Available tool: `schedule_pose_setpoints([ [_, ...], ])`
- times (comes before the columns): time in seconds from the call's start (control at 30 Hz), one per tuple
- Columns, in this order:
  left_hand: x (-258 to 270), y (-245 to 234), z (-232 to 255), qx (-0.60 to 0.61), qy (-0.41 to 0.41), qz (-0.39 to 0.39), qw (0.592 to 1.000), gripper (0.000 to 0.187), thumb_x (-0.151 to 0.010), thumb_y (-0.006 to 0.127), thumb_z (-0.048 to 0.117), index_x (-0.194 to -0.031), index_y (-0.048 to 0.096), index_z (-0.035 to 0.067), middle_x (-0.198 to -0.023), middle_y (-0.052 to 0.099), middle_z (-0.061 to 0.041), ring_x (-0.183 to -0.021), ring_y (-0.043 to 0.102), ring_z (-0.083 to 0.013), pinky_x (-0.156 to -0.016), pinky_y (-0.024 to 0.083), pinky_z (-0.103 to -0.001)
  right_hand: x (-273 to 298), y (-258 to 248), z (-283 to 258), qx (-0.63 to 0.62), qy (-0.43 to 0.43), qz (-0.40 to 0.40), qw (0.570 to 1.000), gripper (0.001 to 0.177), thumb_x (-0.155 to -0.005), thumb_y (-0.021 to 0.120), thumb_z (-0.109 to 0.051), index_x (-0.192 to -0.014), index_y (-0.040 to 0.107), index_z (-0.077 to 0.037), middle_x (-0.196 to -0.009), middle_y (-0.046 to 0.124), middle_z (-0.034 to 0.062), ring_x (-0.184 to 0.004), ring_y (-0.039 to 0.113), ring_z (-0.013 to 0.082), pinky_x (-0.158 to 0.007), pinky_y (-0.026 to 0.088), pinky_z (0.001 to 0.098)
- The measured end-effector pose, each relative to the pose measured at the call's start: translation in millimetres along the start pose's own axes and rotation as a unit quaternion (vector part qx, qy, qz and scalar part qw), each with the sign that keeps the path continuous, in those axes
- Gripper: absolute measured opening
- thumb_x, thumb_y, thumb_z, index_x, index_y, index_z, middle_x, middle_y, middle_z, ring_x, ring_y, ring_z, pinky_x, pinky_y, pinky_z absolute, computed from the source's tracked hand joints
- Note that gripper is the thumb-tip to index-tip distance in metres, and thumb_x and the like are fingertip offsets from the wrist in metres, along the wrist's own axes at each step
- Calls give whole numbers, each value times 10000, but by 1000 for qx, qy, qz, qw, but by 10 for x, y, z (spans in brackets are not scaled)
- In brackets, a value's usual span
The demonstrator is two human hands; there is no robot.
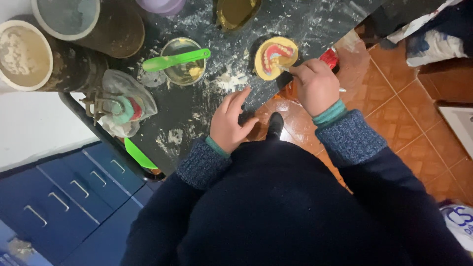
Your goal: Apply wax or a similar material to a dental mold using a small tool.
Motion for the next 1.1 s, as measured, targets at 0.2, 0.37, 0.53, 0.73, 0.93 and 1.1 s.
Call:
schedule_pose_setpoints([
  [0.2, 16, -20, 25, 8, 3, 5, 1000, 740, -858, 805, 155, -1518, 478, 87, -1388, 568, -172, -1158, 643, -308, -869, 598, -357, 25, 16, 84, 4, 16, -6, 1000, 235, -876, 731, -6, -1091, 782, -84, -1002, 692, 109, -941, 678, 324, -814, 562, 411],
  [0.37, 12, -17, 28, 10, 1, 5, 1000, 731, -852, 804, 144, -1508, 487, 83, -1390, 571, -173, -1169, 641, -308, -876, 601, -354, -3, -38, 74, 12, 28, -23, 999, 250, -897, 734, -54, -1144, 768, -74, -1000, 708, 118, -897, 688, 333, -767, 562, 416],
  [0.53, 16, -30, 51, 10, 5, 10, 1000, 722, -853, 806, 151, -1498, 492, 72, -1380, 564, -187, -1172, 639, -317, -871, 601, -341, 8, -2, 136, 45, 29, -34, 998, 201, -963, 708, -80, -1158, 756, -75, -970, 727, 133, -832, 696, 343, -709, 558, 435],
  [0.73, 113, -350, 80, -54, 46, 66, 995, 700, -884, 828, 208, -1497, 515, 82, -1381, 594, -163, -1217, 617, -357, -997, 539, -436, -91, -150, -37, 38, -10, -51, 998, 230, -974, 700, -74, -1195, 764, -57, -972, 710, 175, -857, 699, 352, -735, 557, 450],
  [0.93, 92, -1231, -292, -245, 25, 198, 949, 923, -783, 929, 315, -1551, 445, 144, -1508, 535, -140, -1392, 460, -375, -1178, 332, -540, -785, -49, -1124, -11, -204, -46, 978, 130, -948, 731, -94, -1073, 764, -76, -952, 705, 108, -894, 688, 312, -803, 561, 409],
  [1.1, -355, -1388, -472, -339, 29, 140, 930, 1215, -600, 976, 360, -1582, 294, 145, -1553, 428, -212, -1443, 382, -426, -1146, 252, -632, -1142, 532, -1760, 86, -337, -82, 934, 85, -860, 703, -161, -921, 745, -119, -859, 679, 46, -839, 669, 247, -747, 544, 380],
])
Point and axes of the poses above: each hand's wrist, its own x-axis away from the middle knuckle, its own y-axis out of the palm, z = x × y, the point moved 9 cm from there along -x, towards the middle knuckle
